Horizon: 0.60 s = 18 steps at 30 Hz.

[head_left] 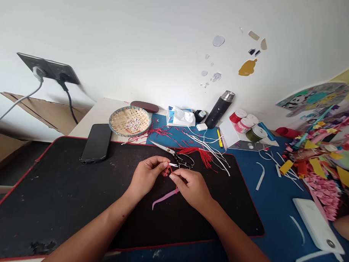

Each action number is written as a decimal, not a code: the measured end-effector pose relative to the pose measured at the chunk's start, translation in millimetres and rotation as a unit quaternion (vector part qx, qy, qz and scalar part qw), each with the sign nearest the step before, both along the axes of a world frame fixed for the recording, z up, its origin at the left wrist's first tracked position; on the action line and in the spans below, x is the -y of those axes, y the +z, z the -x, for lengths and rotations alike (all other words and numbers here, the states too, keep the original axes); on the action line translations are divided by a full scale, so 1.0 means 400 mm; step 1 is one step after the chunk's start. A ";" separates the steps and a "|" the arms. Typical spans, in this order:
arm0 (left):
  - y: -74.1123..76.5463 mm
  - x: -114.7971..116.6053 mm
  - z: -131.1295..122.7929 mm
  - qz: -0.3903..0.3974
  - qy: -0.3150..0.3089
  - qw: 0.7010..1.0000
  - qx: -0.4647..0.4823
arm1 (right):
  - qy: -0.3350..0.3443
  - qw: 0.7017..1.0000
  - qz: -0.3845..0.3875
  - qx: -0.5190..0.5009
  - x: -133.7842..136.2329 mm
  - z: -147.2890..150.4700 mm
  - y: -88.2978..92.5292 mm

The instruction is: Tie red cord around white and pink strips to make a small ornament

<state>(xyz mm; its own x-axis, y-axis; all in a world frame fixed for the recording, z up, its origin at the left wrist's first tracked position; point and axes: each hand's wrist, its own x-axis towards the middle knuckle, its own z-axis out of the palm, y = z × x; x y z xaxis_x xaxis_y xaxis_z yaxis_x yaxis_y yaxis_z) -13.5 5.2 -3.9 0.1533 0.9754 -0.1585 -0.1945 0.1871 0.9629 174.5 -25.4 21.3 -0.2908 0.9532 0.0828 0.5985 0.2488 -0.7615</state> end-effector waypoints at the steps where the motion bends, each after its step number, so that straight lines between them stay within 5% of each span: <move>1: -0.001 0.001 0.000 -0.004 0.001 1.000 -0.016 | 0.016 1.000 -0.002 0.011 0.002 0.002 0.007; 10: 0.012 0.011 -0.002 -0.029 -0.019 0.997 -0.062 | 0.058 0.996 -0.043 0.061 -0.020 -0.002 0.064; 18: 0.026 0.011 -0.002 -0.019 -0.064 0.998 0.002 | 0.018 0.998 -0.028 0.046 -0.082 -0.010 0.096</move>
